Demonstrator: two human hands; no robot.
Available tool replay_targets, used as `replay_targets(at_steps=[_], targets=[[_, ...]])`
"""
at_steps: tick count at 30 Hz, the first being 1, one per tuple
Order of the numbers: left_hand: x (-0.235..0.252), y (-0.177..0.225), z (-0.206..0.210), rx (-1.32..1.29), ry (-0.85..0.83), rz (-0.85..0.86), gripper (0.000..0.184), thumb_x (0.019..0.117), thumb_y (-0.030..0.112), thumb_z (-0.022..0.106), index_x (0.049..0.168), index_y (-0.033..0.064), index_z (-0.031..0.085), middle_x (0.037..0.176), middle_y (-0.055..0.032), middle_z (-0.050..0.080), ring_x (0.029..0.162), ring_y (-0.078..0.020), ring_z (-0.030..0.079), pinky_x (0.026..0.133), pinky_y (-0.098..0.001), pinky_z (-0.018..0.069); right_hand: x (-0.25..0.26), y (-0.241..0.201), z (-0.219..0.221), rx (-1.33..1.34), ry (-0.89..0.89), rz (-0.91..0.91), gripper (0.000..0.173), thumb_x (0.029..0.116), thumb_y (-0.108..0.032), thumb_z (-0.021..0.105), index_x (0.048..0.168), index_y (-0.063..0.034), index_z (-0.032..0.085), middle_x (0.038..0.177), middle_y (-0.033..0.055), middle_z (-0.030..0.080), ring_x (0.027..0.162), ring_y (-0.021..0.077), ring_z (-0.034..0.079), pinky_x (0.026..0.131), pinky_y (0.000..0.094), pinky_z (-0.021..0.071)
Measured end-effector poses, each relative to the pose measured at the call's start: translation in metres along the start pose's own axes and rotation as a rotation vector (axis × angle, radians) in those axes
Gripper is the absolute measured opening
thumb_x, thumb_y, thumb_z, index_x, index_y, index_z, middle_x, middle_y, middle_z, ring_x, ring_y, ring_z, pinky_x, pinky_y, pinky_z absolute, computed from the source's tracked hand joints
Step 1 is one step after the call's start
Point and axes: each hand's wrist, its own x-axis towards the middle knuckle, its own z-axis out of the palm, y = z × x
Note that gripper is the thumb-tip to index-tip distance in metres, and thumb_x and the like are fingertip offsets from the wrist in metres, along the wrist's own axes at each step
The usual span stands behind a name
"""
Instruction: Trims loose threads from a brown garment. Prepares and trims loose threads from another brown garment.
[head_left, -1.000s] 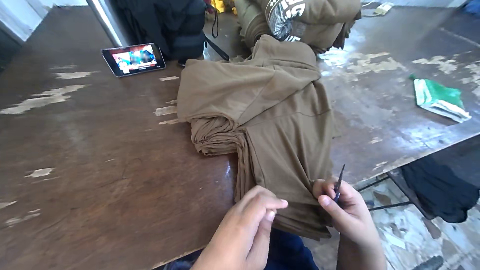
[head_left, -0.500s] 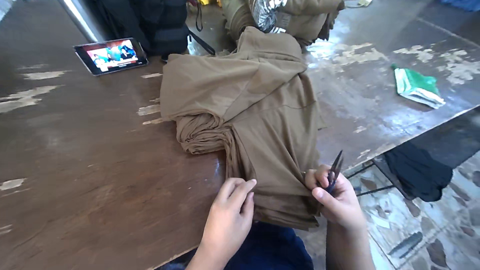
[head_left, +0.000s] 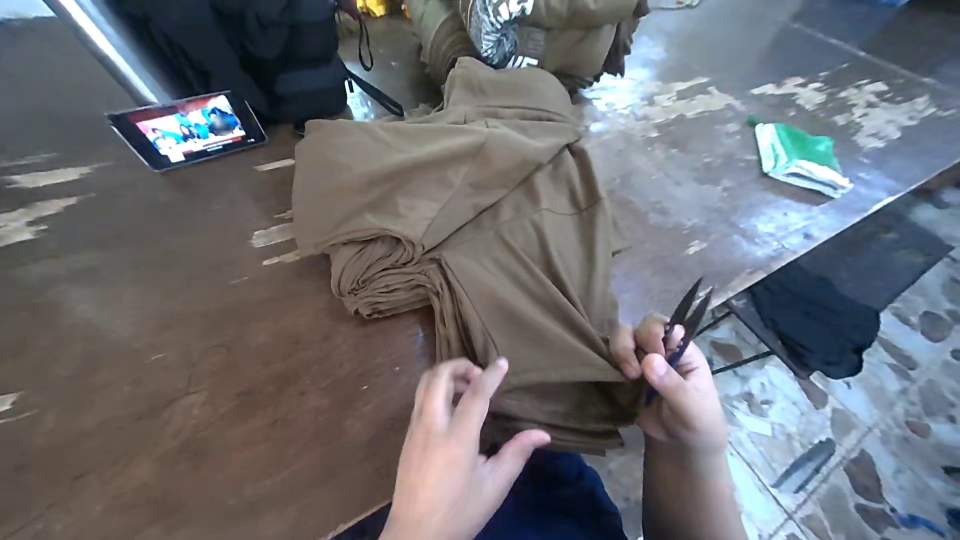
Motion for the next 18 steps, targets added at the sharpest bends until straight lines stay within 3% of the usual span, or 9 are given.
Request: replay_targets(at_steps=[1, 3, 6, 8, 11, 14, 16, 17, 18], targets=[[0.006, 0.0, 0.01, 0.064, -0.005, -0.02, 0.067, 0.0824, 0.052, 0.079, 0.137, 0.0152, 0.065, 0.111, -0.0133, 0.06, 0.1, -0.0207, 0.058, 0.086, -0.0301, 0.0506, 0.001, -0.004, 0.002, 0.019, 0.007, -0.019, 0.005, 0.0984, -0.026, 0.068, 0.1, -0.0234, 0.064, 0.088, -0.0108, 0.065, 0.08, -0.001, 0.061, 0.075, 0.0159, 0.0503], [0.022, 0.0, 0.022, 0.157, -0.031, -0.026, 0.062, 0.0793, 0.032, 0.08, 0.137, 0.0166, 0.067, 0.104, -0.0126, 0.062, 0.096, -0.0256, 0.06, 0.082, -0.0351, 0.0532, 0.004, -0.01, 0.004, 0.032, 0.028, -0.07, 0.006, 0.0974, -0.026, 0.069, 0.101, -0.0217, 0.066, 0.091, -0.0081, 0.068, 0.083, 0.0015, 0.064, 0.077, 0.0175, 0.0518], [0.05, 0.004, 0.014, -0.005, -0.028, -0.076, 0.057, 0.0776, 0.002, 0.062, 0.133, 0.0132, 0.07, 0.106, -0.007, 0.074, 0.097, -0.0234, 0.069, 0.084, -0.0426, 0.0559, 0.009, -0.016, 0.0, -0.059, 0.007, -0.098, 0.008, 0.0981, -0.03, 0.068, 0.101, -0.0234, 0.066, 0.099, -0.0067, 0.07, 0.09, 0.0039, 0.066, 0.082, 0.0199, 0.0535], [0.066, -0.001, -0.017, -0.456, 0.063, -0.175, 0.055, 0.099, 0.004, 0.045, 0.153, 0.0133, 0.048, 0.145, -0.0017, 0.059, 0.123, -0.0113, 0.062, 0.1, -0.0327, 0.0543, 0.009, -0.015, -0.004, -0.176, -0.045, -0.041, 0.008, 0.0996, -0.034, 0.066, 0.102, -0.0266, 0.064, 0.107, -0.0079, 0.067, 0.087, 0.0024, 0.064, 0.074, 0.0188, 0.0533], [0.083, -0.019, -0.077, -0.849, 0.508, -0.122, 0.055, 0.1097, 0.023, 0.038, 0.16, 0.0237, 0.017, 0.157, 0.0033, 0.046, 0.137, -0.0173, 0.053, 0.11, -0.0402, 0.0487, 0.001, -0.009, -0.006, -0.375, -0.159, 0.044, 0.02, 0.0982, -0.03, 0.069, 0.114, -0.0213, 0.061, 0.111, -0.0071, 0.066, 0.086, 0.001, 0.063, 0.073, 0.0178, 0.0544], [0.074, -0.019, -0.098, -0.756, 0.742, -0.009, 0.045, 0.1108, 0.016, 0.029, 0.155, 0.016, 0.024, 0.154, -0.0013, 0.05, 0.138, -0.0202, 0.052, 0.113, -0.0384, 0.0446, -0.016, -0.001, -0.008, -0.58, -0.305, 0.071, 0.037, 0.0919, -0.035, 0.077, 0.112, -0.0087, 0.06, 0.104, -0.0003, 0.07, 0.088, 0.002, 0.065, 0.077, 0.0184, 0.0557], [0.059, -0.011, -0.078, -0.723, 0.553, -0.025, 0.041, 0.1076, 0.03, 0.051, 0.148, 0.0335, 0.042, 0.13, 0.0141, 0.066, 0.117, -0.0066, 0.064, 0.102, -0.0272, 0.0524, -0.023, 0.003, -0.009, -0.712, -0.381, 0.051, 0.038, 0.0911, -0.037, 0.076, 0.104, -0.0051, 0.061, 0.095, 0.0037, 0.069, 0.087, 0.0033, 0.062, 0.079, 0.0187, 0.052], [0.05, -0.01, -0.061, -0.696, 0.413, -0.027, 0.037, 0.1034, 0.031, 0.061, 0.14, 0.0347, 0.053, 0.116, 0.0149, 0.073, 0.105, -0.0043, 0.07, 0.095, -0.0255, 0.0574, -0.024, 0.005, -0.008, -0.757, -0.402, 0.036, 0.034, 0.0925, -0.036, 0.074, 0.1, -0.0062, 0.06, 0.092, 0.0041, 0.068, 0.085, 0.0043, 0.061, 0.079, 0.0194, 0.0503], [0.042, -0.012, -0.043, -0.643, 0.261, -0.006, 0.031, 0.1008, 0.025, 0.066, 0.131, 0.0254, 0.061, 0.107, 0.0095, 0.076, 0.097, -0.0064, 0.074, 0.09, -0.0266, 0.0607, -0.024, 0.007, -0.007, -0.787, -0.409, 0.015, 0.027, 0.0939, -0.031, 0.072, 0.098, -0.0068, 0.061, 0.091, 0.0043, 0.069, 0.084, 0.005, 0.06, 0.078, 0.0195, 0.05]])
